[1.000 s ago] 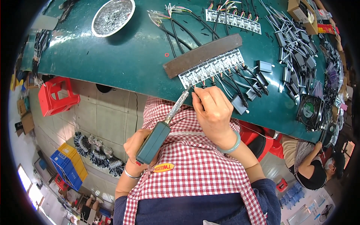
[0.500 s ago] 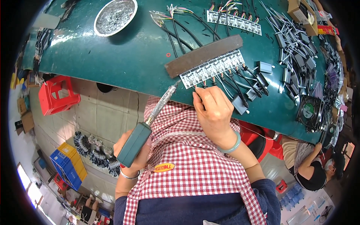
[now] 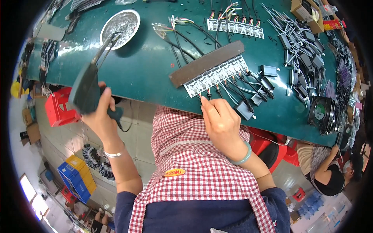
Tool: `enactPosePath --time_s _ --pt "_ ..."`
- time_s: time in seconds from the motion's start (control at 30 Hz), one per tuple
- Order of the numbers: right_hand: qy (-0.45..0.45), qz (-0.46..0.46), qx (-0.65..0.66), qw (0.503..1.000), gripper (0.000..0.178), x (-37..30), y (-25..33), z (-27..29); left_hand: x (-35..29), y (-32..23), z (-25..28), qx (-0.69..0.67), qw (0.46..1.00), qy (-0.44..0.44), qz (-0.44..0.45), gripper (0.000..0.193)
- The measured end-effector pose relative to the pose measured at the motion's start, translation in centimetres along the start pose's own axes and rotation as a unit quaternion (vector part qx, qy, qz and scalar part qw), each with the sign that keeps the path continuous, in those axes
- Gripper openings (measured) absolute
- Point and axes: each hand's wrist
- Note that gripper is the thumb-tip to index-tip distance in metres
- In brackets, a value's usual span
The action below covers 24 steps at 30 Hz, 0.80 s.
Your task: The person solders wires onto circuit boards using a soldering gun, positioning wires against the boards by hand and applying the tip to secure the connections.
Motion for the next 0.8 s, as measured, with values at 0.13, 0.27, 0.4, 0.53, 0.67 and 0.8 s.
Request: enactPosePath --time_s 0.13,0.27,0.4,0.53,0.67,0.8 --pt "0.018 -0.006 0.019 1.0 0.033 -1.0 -0.5 1.3 -2.2 0.0 -0.2 -0.117 0.987 0.028 0.106 0.042" --pt "0.022 -0.008 0.048 0.999 0.028 -1.3 -0.7 2.0 -3.6 -0.3 0.4 -0.159 0.952 0.108 0.238 0.051" --pt "0.026 -0.032 0.104 0.994 0.018 0.4 -0.8 3.0 -5.2 -0.7 -0.3 -0.145 0.951 0.154 0.227 0.054" --pt "-0.041 -0.067 0.069 0.994 0.01 3.9 -5.4 7.6 -6.1 -1.8 -2.2 -0.141 0.962 0.17 0.158 0.056" --pt "-0.137 -0.029 -0.187 0.972 0.009 7.5 -15.1 10.7 -6.2 -2.0 -3.6 -0.134 0.967 0.169 0.135 0.058" --pt "-0.127 -0.058 -0.267 0.954 0.006 8.0 -21.1 11.1 -6.3 -1.7 -4.5 -0.128 0.963 0.181 0.152 0.058"
Point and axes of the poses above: each hand's wrist, its own x-axis towards the middle knuckle, its own z-axis out of the back of the hand, y = z × x, and after that the axes turned 15 degrees about -y, right-handed
